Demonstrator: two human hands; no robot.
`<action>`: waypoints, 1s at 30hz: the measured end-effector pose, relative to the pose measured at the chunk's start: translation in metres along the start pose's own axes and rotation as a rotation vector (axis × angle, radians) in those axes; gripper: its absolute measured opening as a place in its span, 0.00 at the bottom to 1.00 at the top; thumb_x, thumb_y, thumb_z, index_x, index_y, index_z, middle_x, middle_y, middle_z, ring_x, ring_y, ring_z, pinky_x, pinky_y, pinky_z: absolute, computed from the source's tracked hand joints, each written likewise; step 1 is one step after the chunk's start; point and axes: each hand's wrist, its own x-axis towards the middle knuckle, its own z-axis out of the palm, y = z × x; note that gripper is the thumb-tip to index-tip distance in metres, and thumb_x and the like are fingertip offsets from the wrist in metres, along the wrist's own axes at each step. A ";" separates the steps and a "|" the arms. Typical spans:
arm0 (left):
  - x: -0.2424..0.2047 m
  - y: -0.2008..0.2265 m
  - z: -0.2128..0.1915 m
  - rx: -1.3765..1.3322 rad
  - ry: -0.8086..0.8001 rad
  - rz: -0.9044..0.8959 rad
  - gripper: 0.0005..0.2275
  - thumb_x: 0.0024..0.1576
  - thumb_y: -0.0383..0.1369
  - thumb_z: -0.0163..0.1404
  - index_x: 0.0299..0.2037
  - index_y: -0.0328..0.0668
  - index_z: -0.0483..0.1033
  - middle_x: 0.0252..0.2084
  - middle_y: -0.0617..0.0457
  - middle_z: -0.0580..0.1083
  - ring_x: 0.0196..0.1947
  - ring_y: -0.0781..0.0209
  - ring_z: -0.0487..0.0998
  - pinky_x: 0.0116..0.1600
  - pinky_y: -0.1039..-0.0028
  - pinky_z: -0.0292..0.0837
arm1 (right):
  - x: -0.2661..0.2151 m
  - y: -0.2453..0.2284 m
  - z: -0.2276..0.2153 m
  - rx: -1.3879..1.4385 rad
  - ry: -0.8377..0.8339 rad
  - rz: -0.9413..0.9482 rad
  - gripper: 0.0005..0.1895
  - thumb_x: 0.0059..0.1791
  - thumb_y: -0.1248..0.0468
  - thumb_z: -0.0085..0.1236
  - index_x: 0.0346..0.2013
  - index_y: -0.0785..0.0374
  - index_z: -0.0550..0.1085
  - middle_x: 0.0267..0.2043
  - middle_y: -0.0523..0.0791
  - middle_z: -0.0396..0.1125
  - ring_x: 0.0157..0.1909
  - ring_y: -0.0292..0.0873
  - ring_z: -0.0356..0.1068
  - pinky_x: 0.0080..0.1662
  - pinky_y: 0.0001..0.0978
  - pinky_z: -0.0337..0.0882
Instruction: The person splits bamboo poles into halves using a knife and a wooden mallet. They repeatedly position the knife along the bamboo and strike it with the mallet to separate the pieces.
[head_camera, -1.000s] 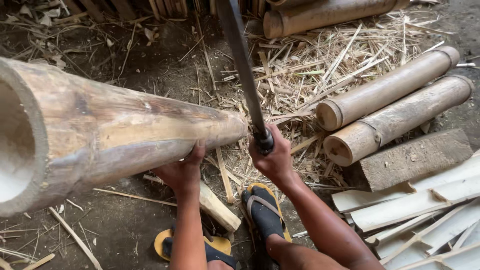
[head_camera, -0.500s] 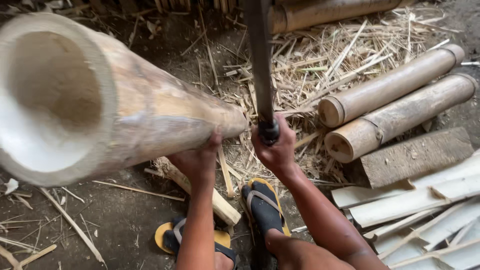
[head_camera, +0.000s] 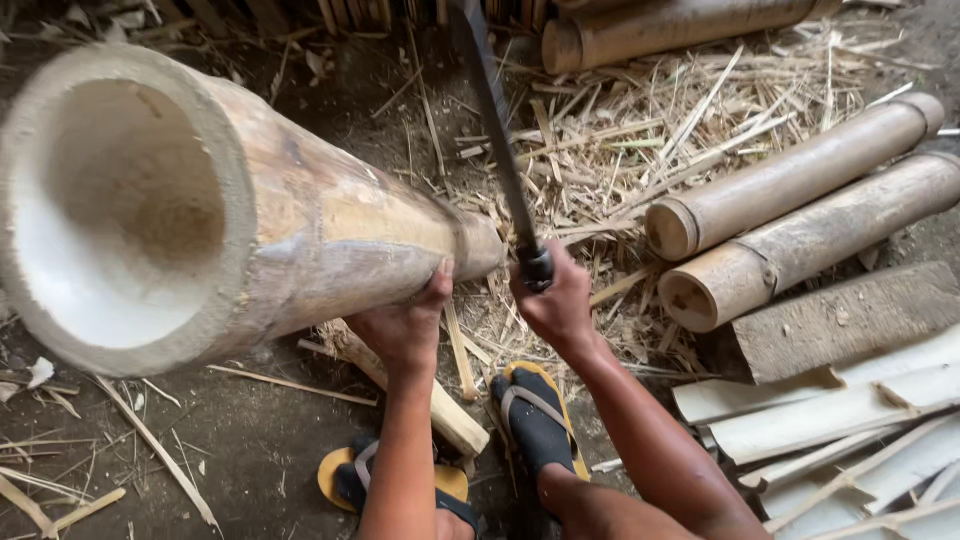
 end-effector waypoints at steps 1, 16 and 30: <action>0.003 -0.001 -0.001 0.087 0.006 -0.001 0.46 0.47 0.52 0.68 0.67 0.34 0.53 0.65 0.39 0.61 0.64 0.47 0.71 0.71 0.57 0.75 | 0.002 -0.005 -0.005 0.071 0.052 -0.101 0.08 0.54 0.67 0.56 0.41 0.69 0.68 0.25 0.48 0.66 0.20 0.37 0.66 0.22 0.29 0.68; 0.000 -0.005 -0.002 0.096 -0.018 0.126 0.47 0.49 0.53 0.67 0.70 0.32 0.52 0.69 0.41 0.60 0.69 0.48 0.68 0.75 0.58 0.69 | -0.011 0.035 0.018 -0.089 0.090 -0.008 0.07 0.51 0.68 0.58 0.41 0.68 0.70 0.26 0.48 0.69 0.24 0.38 0.68 0.26 0.30 0.68; 0.001 -0.016 -0.026 0.272 -0.004 0.062 0.46 0.49 0.53 0.65 0.71 0.37 0.54 0.68 0.40 0.62 0.66 0.47 0.71 0.74 0.54 0.70 | -0.015 0.054 0.031 -0.076 0.010 -0.025 0.14 0.49 0.71 0.56 0.49 0.70 0.69 0.32 0.51 0.72 0.25 0.39 0.72 0.26 0.27 0.73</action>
